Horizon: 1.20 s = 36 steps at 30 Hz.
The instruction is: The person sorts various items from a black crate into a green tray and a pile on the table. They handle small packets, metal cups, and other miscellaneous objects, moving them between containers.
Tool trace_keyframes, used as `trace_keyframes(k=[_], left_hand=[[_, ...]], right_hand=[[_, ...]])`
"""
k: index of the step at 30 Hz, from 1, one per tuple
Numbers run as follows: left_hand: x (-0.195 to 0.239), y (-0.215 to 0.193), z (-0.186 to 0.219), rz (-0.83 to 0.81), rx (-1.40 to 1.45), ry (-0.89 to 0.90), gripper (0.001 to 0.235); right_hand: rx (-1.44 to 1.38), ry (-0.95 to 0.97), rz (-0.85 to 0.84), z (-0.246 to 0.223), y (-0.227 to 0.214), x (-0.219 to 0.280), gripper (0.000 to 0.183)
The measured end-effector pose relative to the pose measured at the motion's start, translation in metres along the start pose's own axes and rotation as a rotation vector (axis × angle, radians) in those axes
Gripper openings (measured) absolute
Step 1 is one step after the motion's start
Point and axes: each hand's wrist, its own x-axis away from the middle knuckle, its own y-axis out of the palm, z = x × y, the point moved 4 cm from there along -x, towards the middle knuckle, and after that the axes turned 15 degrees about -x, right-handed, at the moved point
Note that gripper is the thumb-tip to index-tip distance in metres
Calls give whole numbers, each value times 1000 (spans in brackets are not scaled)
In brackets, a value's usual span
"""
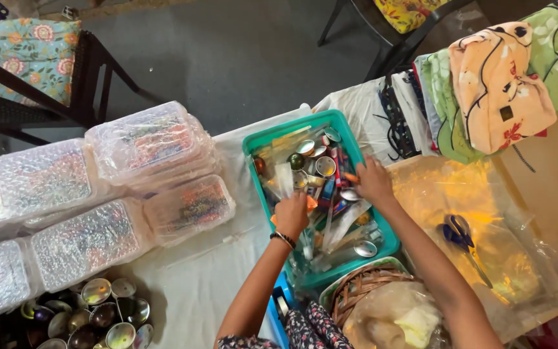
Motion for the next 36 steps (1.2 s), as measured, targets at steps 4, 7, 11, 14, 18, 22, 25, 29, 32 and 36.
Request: trace_keyframes(k=[4, 7, 11, 14, 18, 22, 25, 29, 32, 36], left_hand=[[-10, -2, 14, 11, 109, 46, 19], [-30, 7, 49, 52, 175, -67, 16], [-48, 28, 73, 55, 170, -319, 26], [-49, 39, 75, 25, 98, -375, 18], [-44, 39, 59, -25, 247, -361, 37], [-37, 17, 57, -152, 306, -319, 54], [-31, 33, 62, -80, 357, -360, 56], [-25, 5, 72, 43, 293, -404, 56], [-29, 25, 79, 69, 81, -348, 47], [-40, 57, 85, 140, -70, -262, 36]], right_hand=[[-247, -21, 236, -14, -19, 7, 30], [-428, 364, 125, 45, 63, -22, 31], [-467, 465, -1, 48, 107, -44, 55], [-443, 401, 47, 33, 103, -51, 88], [-355, 419, 75, 53, 106, -51, 94], [-498, 430, 83, 45, 73, -39, 66], [-858, 511, 126, 55, 62, -31, 61], [-1080, 566, 151, 46, 11, -7, 56], [-797, 364, 203, 27, -27, 4, 49], [-235, 141, -63, 3, -16, 10, 38]])
